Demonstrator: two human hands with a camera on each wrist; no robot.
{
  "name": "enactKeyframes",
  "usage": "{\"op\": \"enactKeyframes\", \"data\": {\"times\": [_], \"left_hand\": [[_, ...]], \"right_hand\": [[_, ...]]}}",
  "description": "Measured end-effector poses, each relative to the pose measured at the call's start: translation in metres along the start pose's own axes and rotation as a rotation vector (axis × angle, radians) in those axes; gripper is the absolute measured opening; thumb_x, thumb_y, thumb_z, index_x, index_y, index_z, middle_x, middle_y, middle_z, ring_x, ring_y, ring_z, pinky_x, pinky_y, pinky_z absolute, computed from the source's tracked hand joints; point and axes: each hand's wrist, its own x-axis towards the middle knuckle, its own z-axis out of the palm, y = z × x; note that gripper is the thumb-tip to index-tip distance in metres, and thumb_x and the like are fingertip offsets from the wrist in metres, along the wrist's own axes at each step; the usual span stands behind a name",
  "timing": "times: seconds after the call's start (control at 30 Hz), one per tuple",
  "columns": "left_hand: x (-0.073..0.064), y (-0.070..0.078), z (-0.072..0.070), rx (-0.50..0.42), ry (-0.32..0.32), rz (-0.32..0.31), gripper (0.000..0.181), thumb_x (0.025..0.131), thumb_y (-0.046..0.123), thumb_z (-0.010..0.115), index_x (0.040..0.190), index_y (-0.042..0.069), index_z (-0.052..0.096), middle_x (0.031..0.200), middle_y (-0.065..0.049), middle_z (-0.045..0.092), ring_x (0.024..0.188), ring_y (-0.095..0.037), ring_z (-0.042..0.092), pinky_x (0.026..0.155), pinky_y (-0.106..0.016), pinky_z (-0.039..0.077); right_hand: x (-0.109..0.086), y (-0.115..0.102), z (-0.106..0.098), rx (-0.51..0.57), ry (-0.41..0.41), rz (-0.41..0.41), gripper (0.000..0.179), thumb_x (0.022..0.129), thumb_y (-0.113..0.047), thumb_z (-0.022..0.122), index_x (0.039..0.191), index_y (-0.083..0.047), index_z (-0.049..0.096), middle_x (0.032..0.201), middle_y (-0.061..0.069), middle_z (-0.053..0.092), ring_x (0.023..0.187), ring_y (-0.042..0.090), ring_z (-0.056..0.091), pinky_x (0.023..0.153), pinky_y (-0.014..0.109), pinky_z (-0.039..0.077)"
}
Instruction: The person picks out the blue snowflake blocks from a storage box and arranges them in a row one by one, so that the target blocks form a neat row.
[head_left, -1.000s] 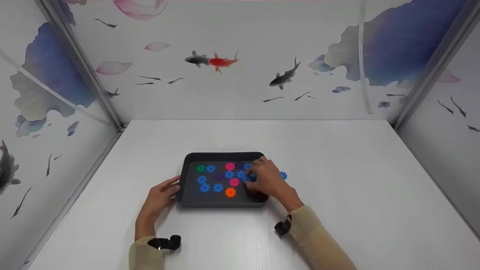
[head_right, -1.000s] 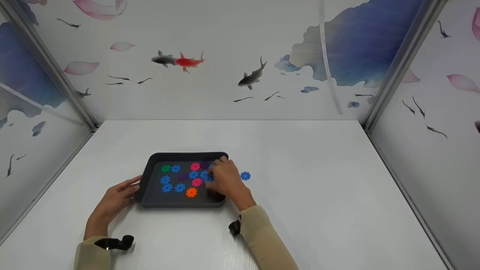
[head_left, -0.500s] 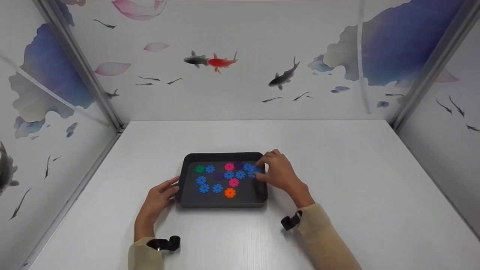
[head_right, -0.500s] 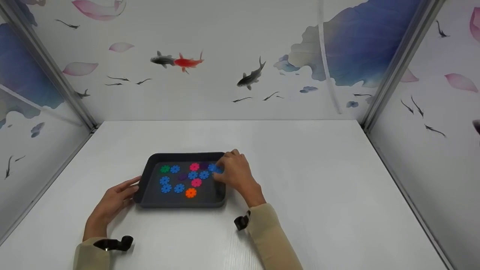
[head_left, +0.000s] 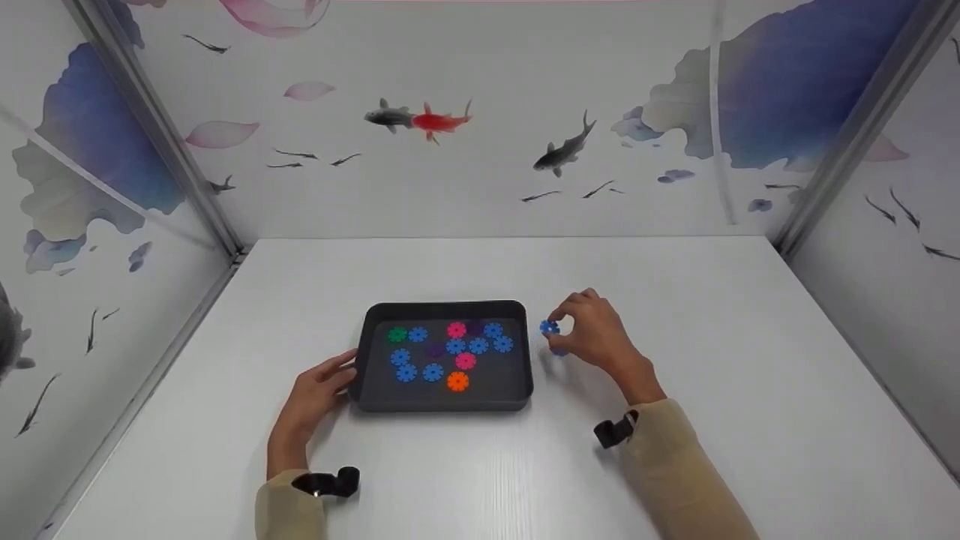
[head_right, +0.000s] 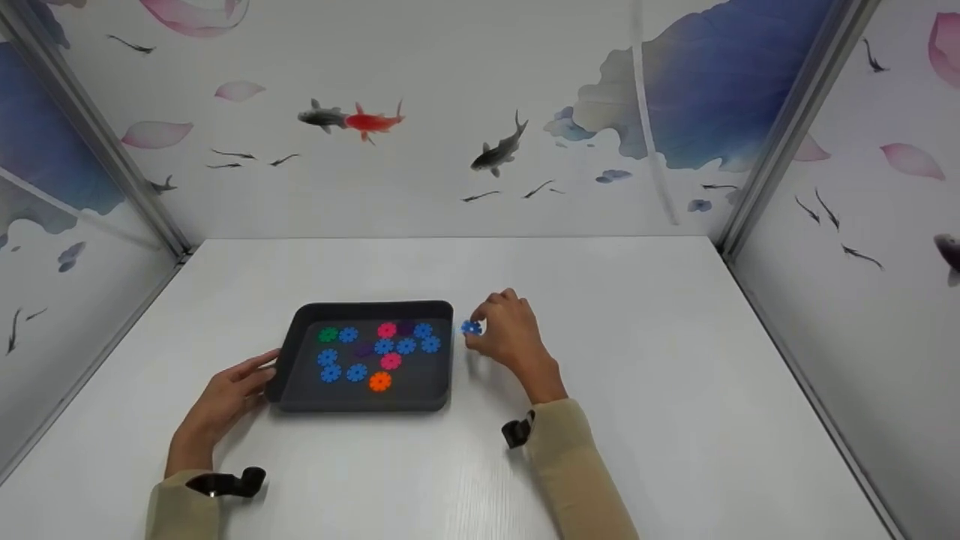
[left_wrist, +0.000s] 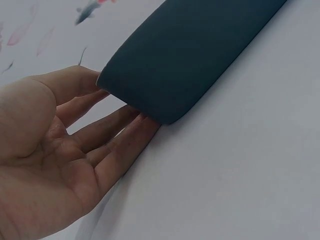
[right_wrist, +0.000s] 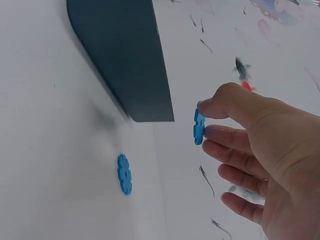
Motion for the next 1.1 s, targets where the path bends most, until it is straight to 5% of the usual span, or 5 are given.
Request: {"op": "enactKeyframes", "data": {"times": [0.53,1.1], "left_hand": [[-0.001,0.0,-0.002,-0.042,-0.01,0.003,0.047,0.104,0.021,0.055,0.149,0.016,0.049,0.158,-0.016,0.042,0.146,-0.036,0.042,0.119,-0.049,0.038],[0.001,-0.001,-0.002,-0.022,-0.007,0.01,0.047,0.103,0.022,0.056,0.149,0.016,0.049,0.159,-0.016,0.041,0.146,-0.036,0.041,0.12,-0.05,0.036]], "right_hand": [[-0.008,0.044,0.0,-0.157,-0.099,0.022,0.026,0.08,-0.024,0.08,0.099,-0.007,0.079,0.107,0.012,0.072,0.102,0.029,0.058,0.095,0.05,0.052],[-0.007,0.053,0.006,-0.129,-0.204,0.085,0.029,0.08,-0.022,0.079,0.103,-0.003,0.078,0.102,0.012,0.07,0.094,0.027,0.056,0.091,0.049,0.052]]}}
